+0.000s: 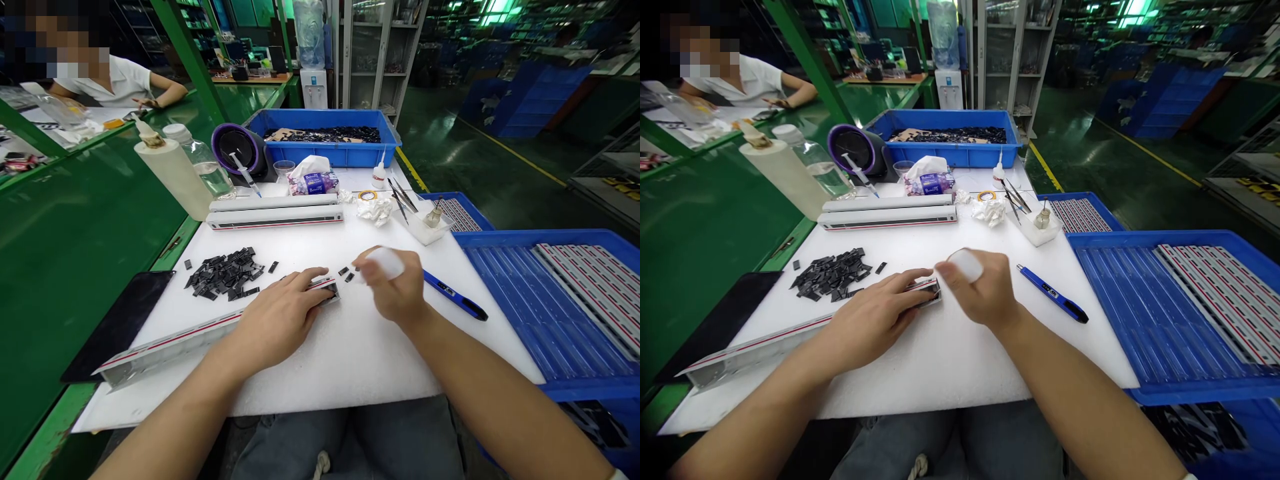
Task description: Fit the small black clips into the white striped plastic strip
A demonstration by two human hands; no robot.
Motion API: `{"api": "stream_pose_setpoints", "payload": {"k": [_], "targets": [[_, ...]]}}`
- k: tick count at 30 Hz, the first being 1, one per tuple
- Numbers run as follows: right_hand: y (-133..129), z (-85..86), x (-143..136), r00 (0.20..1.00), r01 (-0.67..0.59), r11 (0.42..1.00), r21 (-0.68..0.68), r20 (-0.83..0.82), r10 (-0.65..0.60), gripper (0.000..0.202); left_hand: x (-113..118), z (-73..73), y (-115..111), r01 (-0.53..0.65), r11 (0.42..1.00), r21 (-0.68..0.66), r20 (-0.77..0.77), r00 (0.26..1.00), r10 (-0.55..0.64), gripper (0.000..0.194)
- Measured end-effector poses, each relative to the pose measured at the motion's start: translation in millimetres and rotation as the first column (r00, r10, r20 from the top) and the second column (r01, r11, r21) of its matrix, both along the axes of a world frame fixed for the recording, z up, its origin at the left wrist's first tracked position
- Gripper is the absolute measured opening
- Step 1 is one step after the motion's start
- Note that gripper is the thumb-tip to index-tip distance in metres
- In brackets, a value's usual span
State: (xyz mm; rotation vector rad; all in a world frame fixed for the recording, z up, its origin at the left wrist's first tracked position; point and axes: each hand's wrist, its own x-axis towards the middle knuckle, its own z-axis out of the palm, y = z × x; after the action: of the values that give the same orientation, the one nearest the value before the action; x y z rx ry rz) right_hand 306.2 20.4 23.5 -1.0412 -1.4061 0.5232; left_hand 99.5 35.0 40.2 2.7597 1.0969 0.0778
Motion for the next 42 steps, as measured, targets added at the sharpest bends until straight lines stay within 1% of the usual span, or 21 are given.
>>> {"api": "stream_pose_setpoints", "payload": {"k": [1, 3, 6, 10, 13, 16, 17, 19, 21, 22, 23, 25, 31, 33, 35, 37, 38, 39, 40, 41, 42], "targets": [[2, 2.6, 5, 0.986, 0.038, 0.999, -0.031, -0.159, -0.042, 0.040, 0, 0.0, 0, -0.001, 1.000, 0.000, -0.008, 1.000, 0.001, 0.036], [8, 9.2, 17, 0.889, 0.059, 0.994, -0.087, -0.448, -0.092, 0.042, -1, -0.4, 0, -0.002, 1.000, -0.001, -0.021, 1.000, 0.002, 0.036], [19, 18.8, 39, 0.737, -0.098, 0.988, -0.121, -0.676, -0.009, 0.033, -2, -1.2, 1, -0.003, 1.000, 0.000, -0.022, 1.000, 0.003, 0.036], [27, 22.1, 58, 0.631, -0.273, 0.948, -0.164, -0.774, 0.048, 0.024, -1, -2.5, 0, -0.009, 1.000, 0.016, -0.020, 1.000, 0.009, 0.035], [29, 18.4, 62, 0.603, -0.336, 0.924, -0.183, -0.795, 0.062, 0.022, 0, -3.6, -2, -0.006, 0.999, 0.039, -0.032, 0.999, 0.007, 0.035], [34, 12.1, 62, 0.601, -0.353, 0.912, -0.209, -0.798, 0.049, 0.032, 0, -5.6, -5, -0.002, 0.997, 0.071, -0.044, 0.999, 0.005, 0.035], [36, 9.4, 61, 0.632, -0.334, 0.911, -0.241, -0.774, 0.027, 0.036, 0, -6.5, -6, -0.001, 0.996, 0.084, -0.045, 0.999, 0.005, 0.035], [41, 2.9, 59, 0.774, -0.221, 0.915, -0.339, -0.632, -0.047, 0.038, 0, -8.6, -7, -0.002, 0.994, 0.110, -0.048, 0.999, 0.007, 0.035], [44, -4.5, 57, 0.933, -0.003, 0.918, -0.397, -0.331, -0.140, 0.035, 0, -10.4, -9, -0.001, 0.992, 0.128, -0.058, 0.998, 0.009, 0.036], [45, -8.1, 55, 0.971, 0.113, 0.914, -0.389, -0.153, -0.185, 0.032, 0, -11.1, -9, -0.001, 0.991, 0.133, -0.062, 0.998, 0.009, 0.036], [46, -11.5, 54, 0.975, 0.209, 0.908, -0.364, 0.006, -0.222, 0.029, -1, -11.6, -9, 0.001, 0.991, 0.137, -0.066, 0.998, 0.008, 0.036], [47, -17.0, 52, 0.945, 0.309, 0.892, -0.329, 0.215, -0.248, 0.027, -1, -12.3, -9, 0.008, 0.990, 0.140, -0.066, 0.998, 0.002, 0.035], [48, -25.8, 49, 0.849, 0.374, 0.878, -0.297, 0.491, -0.195, 0.032, -1, -14.2, -8, 0.005, 0.990, 0.141, -0.062, 0.998, 0.004, 0.036], [47, -26.1, 47, 0.833, 0.380, 0.875, -0.300, 0.521, -0.184, 0.035, -1, -14.9, -8, 0.002, 0.990, 0.140, -0.058, 0.998, 0.006, 0.036], [43, -22.7, 47, 0.855, 0.356, 0.890, -0.285, 0.485, -0.187, 0.042, -1, -15.5, -9, 0.000, 0.991, 0.135, -0.051, 0.999, 0.007, 0.037], [40, -14.7, 55, 0.878, 0.347, 0.919, -0.187, 0.408, -0.249, 0.042, -1, -15.7, -9, -0.006, 0.992, 0.127, -0.047, 0.999, 0.012, 0.036], [39, -9.5, 63, 0.865, 0.399, 0.912, -0.099, 0.370, -0.339, 0.037, -2, -15.7, -9, -0.009, 0.992, 0.125, -0.046, 0.999, 0.015, 0.036], [38, -4.0, 73, 0.825, 0.487, 0.873, -0.007, 0.331, -0.457, 0.032, -2, -15.6, -10, -0.012, 0.992, 0.124, -0.044, 0.999, 0.017, 0.035], [39, 1.2, 85, 0.762, 0.585, 0.808, 0.066, 0.296, -0.576, 0.027, -2, -15.4, -10, -0.014, 0.992, 0.126, -0.041, 0.999, 0.019, 0.035], [41, 5.6, 97, 0.681, 0.681, 0.725, 0.105, 0.274, -0.679, 0.025, -3, -15.3, -10, -0.014, 0.992, 0.128, -0.040, 0.999, 0.020, 0.035], [44, 8.7, 110, 0.630, 0.732, 0.673, 0.102, 0.274, -0.727, 0.025, -3, -15.3, -10, -0.013, 0.992, 0.129, -0.038, 0.999, 0.019, 0.035]]}}
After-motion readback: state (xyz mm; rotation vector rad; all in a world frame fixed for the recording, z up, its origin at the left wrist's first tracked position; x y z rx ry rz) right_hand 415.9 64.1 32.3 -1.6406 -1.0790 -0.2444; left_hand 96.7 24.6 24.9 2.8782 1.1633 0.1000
